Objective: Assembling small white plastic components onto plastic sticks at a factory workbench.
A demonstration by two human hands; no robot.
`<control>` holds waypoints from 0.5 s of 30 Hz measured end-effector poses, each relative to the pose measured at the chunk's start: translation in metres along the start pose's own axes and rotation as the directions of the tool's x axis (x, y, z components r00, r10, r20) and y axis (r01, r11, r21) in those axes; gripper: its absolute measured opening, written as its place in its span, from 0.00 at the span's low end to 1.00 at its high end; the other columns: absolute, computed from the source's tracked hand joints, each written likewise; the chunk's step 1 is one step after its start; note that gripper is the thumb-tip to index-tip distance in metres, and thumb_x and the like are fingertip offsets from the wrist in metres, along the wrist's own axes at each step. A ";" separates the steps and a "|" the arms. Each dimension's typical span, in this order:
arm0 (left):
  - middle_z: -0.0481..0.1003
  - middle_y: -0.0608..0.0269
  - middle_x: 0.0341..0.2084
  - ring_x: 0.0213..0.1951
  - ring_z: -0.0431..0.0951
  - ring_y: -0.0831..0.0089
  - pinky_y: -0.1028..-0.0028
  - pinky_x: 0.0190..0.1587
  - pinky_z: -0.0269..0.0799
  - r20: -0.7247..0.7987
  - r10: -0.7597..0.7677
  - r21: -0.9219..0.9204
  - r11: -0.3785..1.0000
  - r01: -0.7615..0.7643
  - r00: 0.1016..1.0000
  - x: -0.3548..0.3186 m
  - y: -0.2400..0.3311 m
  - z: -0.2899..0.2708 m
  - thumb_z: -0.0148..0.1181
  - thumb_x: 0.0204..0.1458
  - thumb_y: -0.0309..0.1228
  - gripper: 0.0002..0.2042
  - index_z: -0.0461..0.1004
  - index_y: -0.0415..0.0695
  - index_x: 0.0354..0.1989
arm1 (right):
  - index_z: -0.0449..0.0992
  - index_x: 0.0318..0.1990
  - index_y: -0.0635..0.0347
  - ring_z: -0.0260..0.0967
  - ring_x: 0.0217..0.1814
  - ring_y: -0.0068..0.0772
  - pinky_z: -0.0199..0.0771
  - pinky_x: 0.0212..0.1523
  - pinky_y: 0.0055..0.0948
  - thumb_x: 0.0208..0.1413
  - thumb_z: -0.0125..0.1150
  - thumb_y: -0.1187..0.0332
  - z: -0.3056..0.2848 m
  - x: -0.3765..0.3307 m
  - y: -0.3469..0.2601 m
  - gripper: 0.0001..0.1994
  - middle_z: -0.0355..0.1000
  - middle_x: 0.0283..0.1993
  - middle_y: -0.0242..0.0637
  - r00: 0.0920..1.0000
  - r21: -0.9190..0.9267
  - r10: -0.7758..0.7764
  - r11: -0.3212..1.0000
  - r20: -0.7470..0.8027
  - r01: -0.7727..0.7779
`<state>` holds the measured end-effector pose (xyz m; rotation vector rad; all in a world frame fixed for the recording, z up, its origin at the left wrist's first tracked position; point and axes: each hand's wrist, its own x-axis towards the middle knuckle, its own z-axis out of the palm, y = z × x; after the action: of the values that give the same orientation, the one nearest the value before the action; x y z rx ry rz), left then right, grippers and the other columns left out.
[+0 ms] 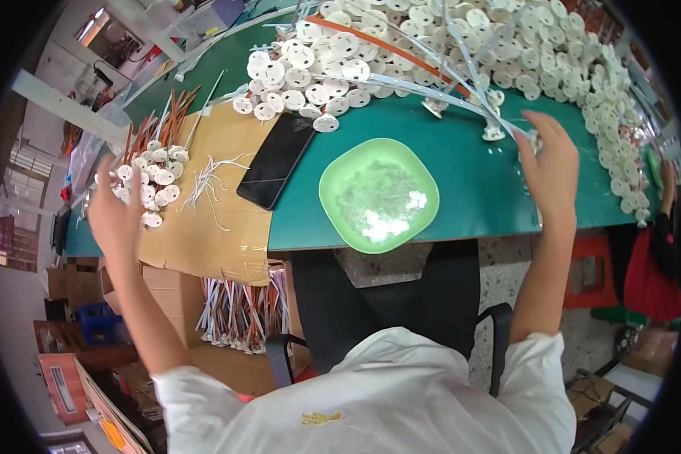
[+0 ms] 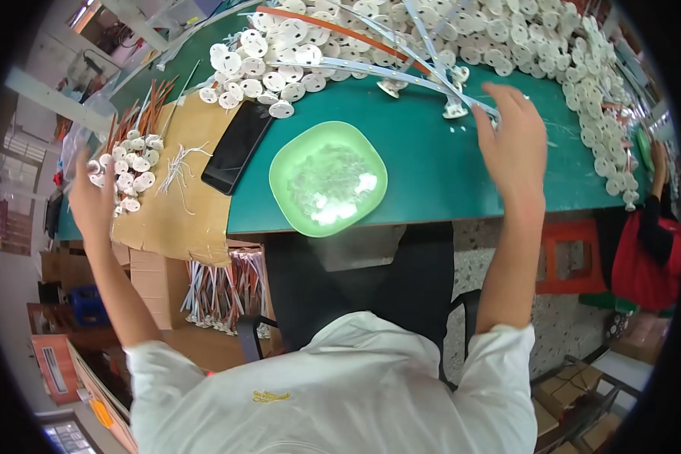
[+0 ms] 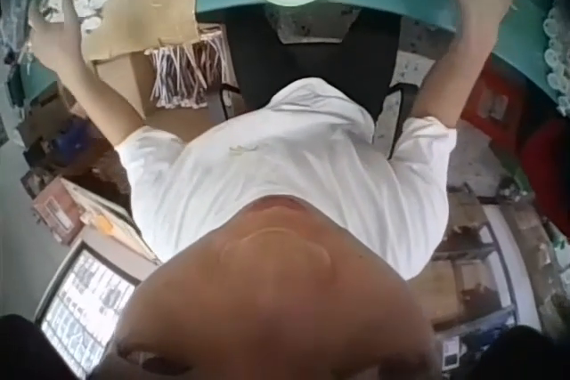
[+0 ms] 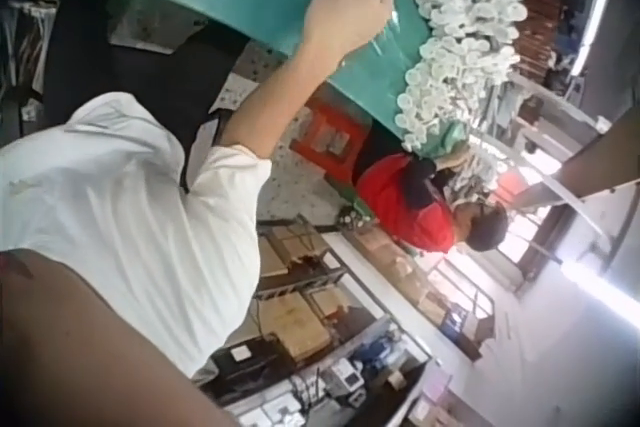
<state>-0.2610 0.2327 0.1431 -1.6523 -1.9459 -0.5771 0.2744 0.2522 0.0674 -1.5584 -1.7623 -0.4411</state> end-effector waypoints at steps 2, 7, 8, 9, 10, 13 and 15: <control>0.77 0.52 0.36 0.32 0.75 0.62 0.67 0.33 0.68 -0.024 0.010 -0.303 0.953 -0.017 1.000 -0.060 0.052 -0.020 0.65 0.47 0.33 0.22 0.71 0.40 0.52 | 0.79 0.40 0.63 0.72 0.41 0.50 0.71 0.43 0.36 0.50 0.63 0.69 0.020 0.007 0.032 0.11 0.76 0.39 0.45 0.976 -0.116 0.051 0.993 0.213 -0.027; 0.77 0.56 0.41 0.33 0.74 0.71 0.77 0.28 0.65 0.110 0.079 -0.679 0.734 0.017 0.991 -0.177 0.111 -0.048 0.67 0.40 0.25 0.21 0.74 0.37 0.47 | 0.80 0.36 0.62 0.74 0.37 0.48 0.72 0.39 0.37 0.48 0.65 0.69 0.026 0.023 0.038 0.09 0.76 0.32 0.44 0.884 -0.080 0.223 0.975 0.412 -0.208; 0.77 0.55 0.42 0.33 0.74 0.71 0.78 0.28 0.65 0.096 0.020 -0.718 0.694 0.055 0.995 -0.192 0.118 -0.043 0.67 0.41 0.24 0.20 0.74 0.37 0.46 | 0.80 0.34 0.63 0.74 0.34 0.46 0.72 0.38 0.37 0.48 0.65 0.69 0.021 0.021 0.039 0.08 0.76 0.29 0.43 0.893 -0.074 0.199 0.980 0.404 -0.185; 0.77 0.55 0.43 0.33 0.74 0.71 0.78 0.28 0.65 0.081 -0.041 -0.754 0.651 0.089 0.996 -0.206 0.125 -0.037 0.66 0.41 0.24 0.19 0.74 0.37 0.44 | 0.80 0.34 0.63 0.74 0.34 0.46 0.72 0.38 0.37 0.48 0.65 0.69 0.015 0.019 0.039 0.08 0.76 0.29 0.43 0.895 -0.073 0.201 0.980 0.399 -0.187; 0.76 0.53 0.45 0.33 0.74 0.71 0.78 0.28 0.66 0.072 -0.038 -0.776 0.626 0.081 0.997 -0.216 0.130 -0.036 0.65 0.42 0.23 0.16 0.75 0.37 0.42 | 0.79 0.33 0.63 0.74 0.32 0.43 0.72 0.35 0.36 0.47 0.65 0.68 0.008 0.018 0.039 0.08 0.76 0.28 0.42 0.902 -0.001 0.220 0.972 0.371 -0.237; 0.77 0.52 0.42 0.30 0.75 0.71 0.77 0.31 0.69 0.094 0.136 -0.774 0.633 -0.014 0.986 -0.233 0.148 -0.055 0.65 0.42 0.22 0.11 0.77 0.38 0.36 | 0.77 0.31 0.63 0.73 0.26 0.35 0.71 0.31 0.32 0.48 0.65 0.68 -0.009 0.006 0.041 0.07 0.75 0.26 0.39 0.931 0.086 0.222 0.963 0.290 -0.256; 0.78 0.52 0.39 0.34 0.78 0.72 0.76 0.34 0.72 0.151 0.193 -0.860 0.509 0.033 0.969 -0.247 0.159 -0.057 0.63 0.44 0.19 0.10 0.77 0.35 0.37 | 0.78 0.32 0.62 0.73 0.26 0.35 0.71 0.30 0.32 0.48 0.65 0.69 -0.022 -0.007 0.038 0.07 0.75 0.25 0.39 0.971 0.082 0.220 0.970 0.088 -0.227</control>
<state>-0.0677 0.0347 0.0295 -2.4747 -1.7911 -1.5876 0.3171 0.2401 0.0700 -1.7047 -1.6159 -0.1884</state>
